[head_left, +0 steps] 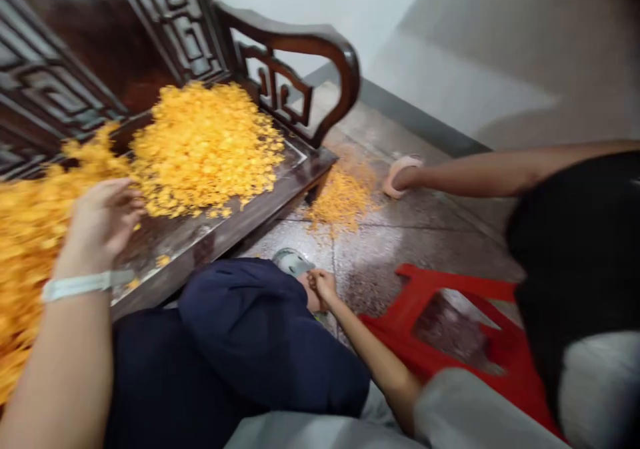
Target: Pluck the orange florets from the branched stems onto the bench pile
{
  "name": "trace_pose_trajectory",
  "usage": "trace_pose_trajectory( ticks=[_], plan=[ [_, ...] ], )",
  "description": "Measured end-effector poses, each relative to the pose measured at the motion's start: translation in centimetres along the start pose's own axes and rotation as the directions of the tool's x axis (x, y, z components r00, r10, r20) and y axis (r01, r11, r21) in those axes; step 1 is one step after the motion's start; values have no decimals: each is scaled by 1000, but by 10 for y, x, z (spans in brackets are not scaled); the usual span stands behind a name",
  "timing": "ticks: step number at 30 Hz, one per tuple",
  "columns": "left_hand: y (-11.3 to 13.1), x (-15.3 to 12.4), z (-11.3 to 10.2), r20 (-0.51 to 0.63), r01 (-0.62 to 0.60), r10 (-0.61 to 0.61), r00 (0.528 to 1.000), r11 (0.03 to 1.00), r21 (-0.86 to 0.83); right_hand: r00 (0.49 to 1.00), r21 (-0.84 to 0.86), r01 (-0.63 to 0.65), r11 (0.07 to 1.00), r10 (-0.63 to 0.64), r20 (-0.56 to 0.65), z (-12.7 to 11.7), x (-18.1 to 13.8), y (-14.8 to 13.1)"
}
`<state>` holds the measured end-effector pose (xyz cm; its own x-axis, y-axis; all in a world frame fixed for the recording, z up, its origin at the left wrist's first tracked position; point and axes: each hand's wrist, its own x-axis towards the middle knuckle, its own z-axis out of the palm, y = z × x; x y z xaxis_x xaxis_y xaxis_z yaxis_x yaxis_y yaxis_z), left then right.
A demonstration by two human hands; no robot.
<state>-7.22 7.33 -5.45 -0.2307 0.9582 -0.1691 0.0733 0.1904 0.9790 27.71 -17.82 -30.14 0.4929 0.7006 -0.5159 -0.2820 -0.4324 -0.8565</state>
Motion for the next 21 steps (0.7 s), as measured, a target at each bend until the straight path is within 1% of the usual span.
trace_pose_trajectory(
  ticks=[1,2,3,4,5,6,7,8,9,10,11,12,13,14,15,16,17,19,20,21],
  plan=[
    [-2,3,1,-50,-28,37,998,983,181,1000,-49,-2,999,2,4,-1,6,8],
    [-6,8,-1,-91,-90,139,986,907,411,1000,-92,25,995,-24,7,-2,14,12],
    [-12,12,-7,-29,-185,261,965,755,629,997,-127,73,989,-72,13,-2,22,10],
    [-19,16,-15,47,-268,381,923,553,789,991,-153,134,979,-132,23,0,30,3],
    [-27,19,-24,111,-299,457,882,362,883,979,-171,204,964,-200,39,5,35,-7],
    [-37,21,-35,153,-296,499,853,221,929,962,-182,275,944,-268,60,13,38,-21],
    [-46,21,-46,183,-285,512,839,127,950,940,-187,341,921,-330,86,23,38,-37],
    [-56,20,-57,204,-274,502,841,68,959,911,-190,412,891,-394,124,37,35,-55],
    [-66,19,-66,218,-265,476,852,32,964,868,-190,493,849,-464,177,54,29,-74],
    [-76,18,-75,236,-265,439,867,5,964,809,-186,581,793,-535,245,76,22,-93],
    [-85,17,-82,249,-266,403,881,-15,964,727,-173,674,718,-604,327,101,13,-112],
    [-94,16,-88,257,-266,375,891,-27,963,622,-145,765,627,-661,419,131,5,-131],
    [-101,15,-93,258,-266,362,896,-29,963,531,-114,825,554,-688,495,165,-1,-148],
    [-108,14,-96,254,-265,367,895,-22,964,458,-78,860,504,-696,553,202,-6,-163],
    [-113,14,-98,246,-264,383,891,-5,964,415,-45,872,487,-689,594,242,-8,-177],
    [-118,13,-97,238,-267,403,884,16,964,393,-10,864,503,-663,637,282,-8,-188],
    [-121,13,-96,236,-277,418,877,39,960,402,10,838,545,-629,665,322,-5,-197],
    [-123,12,-88,259,-324,429,865,85,942,435,-15,823,568,-613,660,394,4,-208],
    [-123,12,-84,279,-357,429,859,109,928,464,-37,812,583,-605,647,423,9,-212],
    [-121,13,-79,296,-387,434,851,136,912,494,-59,800,598,-599,630,448,14,-215]
  ],
)
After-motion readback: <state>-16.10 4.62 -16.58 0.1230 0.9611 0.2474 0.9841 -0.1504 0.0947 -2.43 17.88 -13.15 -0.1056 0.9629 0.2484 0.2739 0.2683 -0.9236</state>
